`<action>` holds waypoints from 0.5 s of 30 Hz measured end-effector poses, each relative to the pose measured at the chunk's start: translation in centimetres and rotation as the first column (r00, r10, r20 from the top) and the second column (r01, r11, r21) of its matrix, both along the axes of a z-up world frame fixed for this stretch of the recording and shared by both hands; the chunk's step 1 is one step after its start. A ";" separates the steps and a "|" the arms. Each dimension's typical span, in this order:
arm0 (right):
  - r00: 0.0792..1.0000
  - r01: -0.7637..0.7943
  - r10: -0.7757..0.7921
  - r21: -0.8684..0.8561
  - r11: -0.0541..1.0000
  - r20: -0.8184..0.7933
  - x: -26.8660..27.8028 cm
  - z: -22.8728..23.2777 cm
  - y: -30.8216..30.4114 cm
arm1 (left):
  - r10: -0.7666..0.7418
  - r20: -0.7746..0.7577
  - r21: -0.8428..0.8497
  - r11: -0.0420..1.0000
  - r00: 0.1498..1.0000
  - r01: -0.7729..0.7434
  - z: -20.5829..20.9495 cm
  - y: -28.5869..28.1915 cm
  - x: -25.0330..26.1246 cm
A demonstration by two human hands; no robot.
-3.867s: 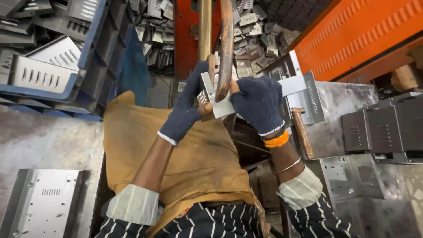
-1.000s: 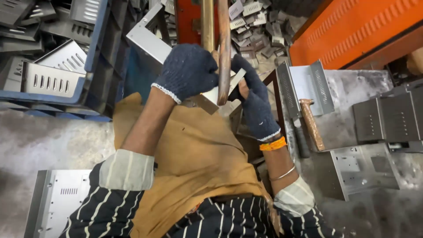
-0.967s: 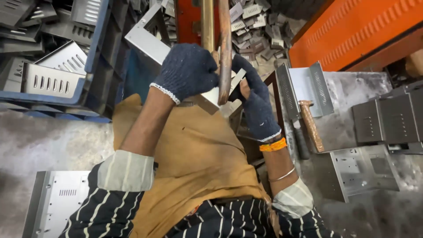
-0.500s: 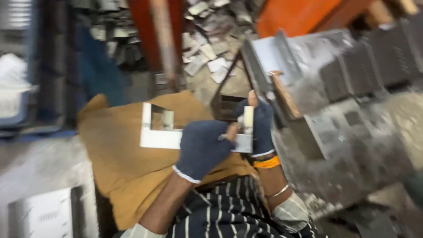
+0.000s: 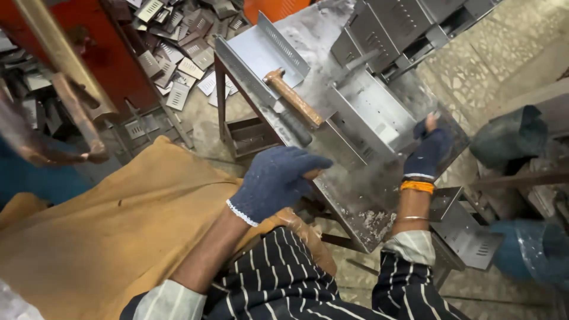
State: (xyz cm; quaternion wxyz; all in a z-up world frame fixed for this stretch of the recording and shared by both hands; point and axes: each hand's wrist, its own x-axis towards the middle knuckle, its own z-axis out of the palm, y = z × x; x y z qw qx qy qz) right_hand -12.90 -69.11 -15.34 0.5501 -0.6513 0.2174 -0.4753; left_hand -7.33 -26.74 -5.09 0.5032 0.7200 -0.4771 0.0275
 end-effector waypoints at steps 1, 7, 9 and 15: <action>1.000 0.004 -0.004 0.001 1.000 0.002 -0.6 -1.8 -0.9 | -0.004 0.002 0.001 1.000 1.000 0.004 -0.4 -0.2 0.2; 0.820 -0.156 -0.212 -0.564 0.811 -0.532 -2.0 -1.5 2.4 | 0.077 -0.054 0.009 0.997 0.996 -0.077 -1.8 -0.3 1.2; 0.750 -0.205 -0.502 -0.873 0.444 -0.431 -1.1 0.1 3.5 | 0.092 -0.167 0.071 0.994 0.982 -0.081 -1.2 0.9 0.9; 0.748 -0.639 0.439 -0.363 0.678 -0.498 8.2 -3.0 17.4 | 0.246 -0.352 0.006 0.965 0.903 -0.261 -2.5 8.5 1.2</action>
